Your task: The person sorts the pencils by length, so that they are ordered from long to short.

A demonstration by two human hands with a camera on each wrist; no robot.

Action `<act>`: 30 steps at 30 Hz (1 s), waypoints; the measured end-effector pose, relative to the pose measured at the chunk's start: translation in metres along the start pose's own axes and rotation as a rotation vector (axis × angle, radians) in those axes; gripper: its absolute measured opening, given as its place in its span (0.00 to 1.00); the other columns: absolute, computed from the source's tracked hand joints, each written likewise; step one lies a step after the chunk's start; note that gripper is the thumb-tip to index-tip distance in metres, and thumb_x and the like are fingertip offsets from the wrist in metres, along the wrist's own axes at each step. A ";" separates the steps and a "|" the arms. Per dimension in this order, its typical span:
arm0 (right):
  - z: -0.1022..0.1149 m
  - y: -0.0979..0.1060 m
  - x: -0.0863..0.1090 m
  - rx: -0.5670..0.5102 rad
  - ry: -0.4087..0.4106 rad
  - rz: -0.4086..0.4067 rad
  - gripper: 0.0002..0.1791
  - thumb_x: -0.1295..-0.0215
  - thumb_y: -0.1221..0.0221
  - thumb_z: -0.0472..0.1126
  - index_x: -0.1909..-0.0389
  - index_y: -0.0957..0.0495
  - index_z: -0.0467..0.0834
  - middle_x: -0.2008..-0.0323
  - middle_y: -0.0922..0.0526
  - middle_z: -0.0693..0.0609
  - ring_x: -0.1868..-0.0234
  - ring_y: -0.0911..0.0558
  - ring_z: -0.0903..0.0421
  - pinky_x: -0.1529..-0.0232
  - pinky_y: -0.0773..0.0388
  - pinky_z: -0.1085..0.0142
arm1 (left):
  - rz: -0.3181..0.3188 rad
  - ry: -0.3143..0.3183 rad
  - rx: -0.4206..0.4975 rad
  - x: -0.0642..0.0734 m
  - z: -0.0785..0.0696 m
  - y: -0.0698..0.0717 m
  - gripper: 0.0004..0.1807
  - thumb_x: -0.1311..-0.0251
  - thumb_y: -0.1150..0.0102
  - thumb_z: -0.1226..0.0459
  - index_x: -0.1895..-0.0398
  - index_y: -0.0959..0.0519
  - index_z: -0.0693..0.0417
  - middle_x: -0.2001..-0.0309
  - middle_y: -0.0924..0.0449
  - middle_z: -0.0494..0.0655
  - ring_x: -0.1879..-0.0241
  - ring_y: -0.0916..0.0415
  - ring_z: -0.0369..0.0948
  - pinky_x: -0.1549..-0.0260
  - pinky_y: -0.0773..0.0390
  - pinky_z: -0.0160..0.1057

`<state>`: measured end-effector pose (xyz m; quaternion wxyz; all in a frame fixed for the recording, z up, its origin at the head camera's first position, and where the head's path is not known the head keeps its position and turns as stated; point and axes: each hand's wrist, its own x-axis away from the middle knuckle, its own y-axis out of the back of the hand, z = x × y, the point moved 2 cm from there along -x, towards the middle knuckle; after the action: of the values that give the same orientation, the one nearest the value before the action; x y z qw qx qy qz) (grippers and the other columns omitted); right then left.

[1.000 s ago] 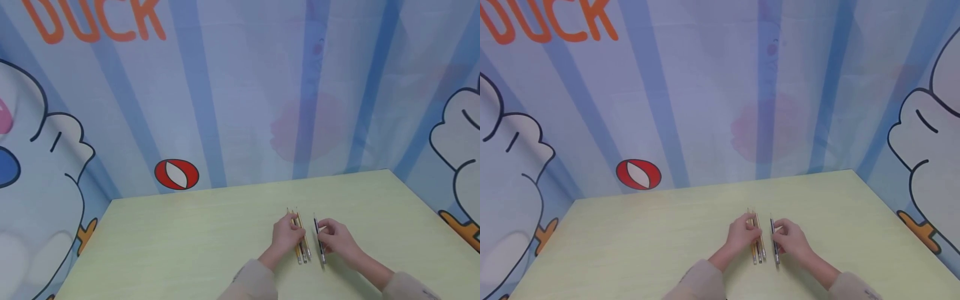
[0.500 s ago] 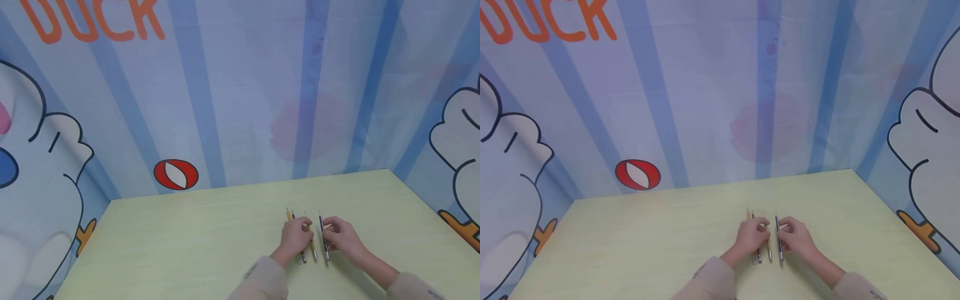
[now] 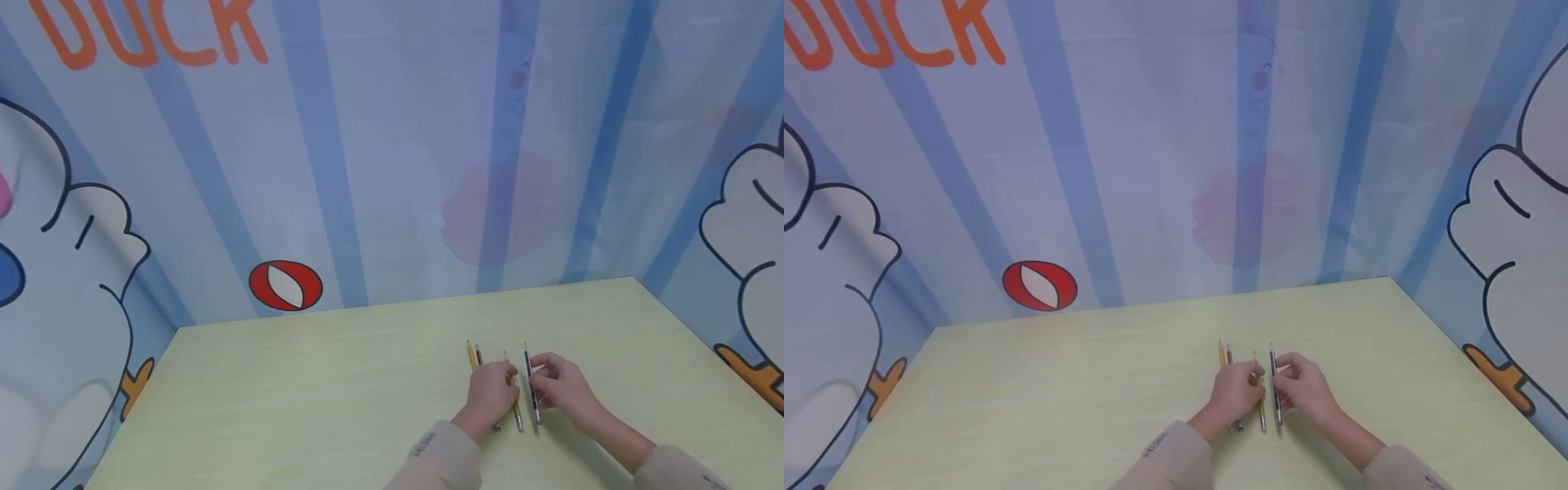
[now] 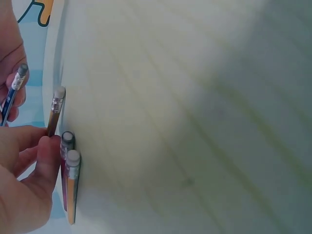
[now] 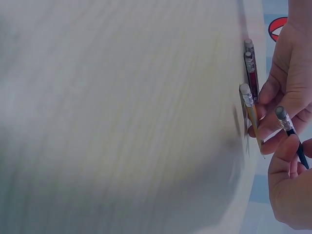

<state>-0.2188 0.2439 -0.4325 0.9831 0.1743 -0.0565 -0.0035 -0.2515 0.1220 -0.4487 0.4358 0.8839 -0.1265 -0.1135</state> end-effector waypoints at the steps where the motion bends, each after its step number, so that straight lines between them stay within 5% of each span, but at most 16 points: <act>1: 0.000 0.000 0.000 0.000 -0.002 -0.001 0.20 0.47 0.52 0.30 0.52 0.37 0.29 0.74 0.25 0.49 0.78 0.26 0.60 0.78 0.25 0.67 | -0.003 -0.007 -0.027 0.000 -0.001 0.000 0.12 0.55 0.39 0.66 0.64 0.20 0.49 0.72 0.20 0.38 0.79 0.33 0.30 0.75 0.32 0.25; 9: -0.003 0.001 -0.001 -0.007 0.009 -0.009 0.20 0.48 0.52 0.29 0.52 0.37 0.29 0.75 0.25 0.50 0.79 0.26 0.60 0.79 0.26 0.67 | 0.016 -0.003 -0.244 0.001 -0.004 -0.003 0.10 0.53 0.39 0.59 0.64 0.19 0.42 0.63 0.19 0.34 0.63 0.24 0.32 0.65 0.27 0.27; 17: -0.005 0.003 -0.001 0.008 -0.014 -0.020 0.20 0.48 0.52 0.30 0.52 0.37 0.29 0.73 0.25 0.48 0.78 0.26 0.60 0.78 0.25 0.67 | 0.043 -0.013 -0.368 -0.002 0.000 -0.003 0.08 0.51 0.40 0.53 0.66 0.19 0.35 0.65 0.19 0.30 0.71 0.26 0.29 0.74 0.30 0.28; 24: -0.007 0.004 -0.001 0.029 -0.022 -0.027 0.21 0.47 0.52 0.31 0.51 0.37 0.29 0.72 0.24 0.46 0.78 0.25 0.60 0.77 0.25 0.67 | 0.051 -0.031 -0.427 -0.001 0.007 0.005 0.09 0.51 0.42 0.50 0.81 0.22 0.40 0.84 0.34 0.34 0.82 0.39 0.32 0.83 0.41 0.29; 30: -0.010 0.006 -0.003 0.034 -0.030 -0.028 0.21 0.46 0.51 0.31 0.51 0.37 0.29 0.72 0.24 0.46 0.77 0.25 0.60 0.76 0.25 0.67 | 0.048 -0.032 -0.441 0.000 0.013 0.008 0.08 0.52 0.42 0.48 0.72 0.19 0.36 0.81 0.30 0.33 0.81 0.39 0.31 0.82 0.40 0.28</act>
<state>-0.2203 0.2527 -0.4402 0.9788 0.1917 -0.0689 -0.0191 -0.2563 0.1078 -0.4501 0.6189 0.7620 -0.1267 -0.1421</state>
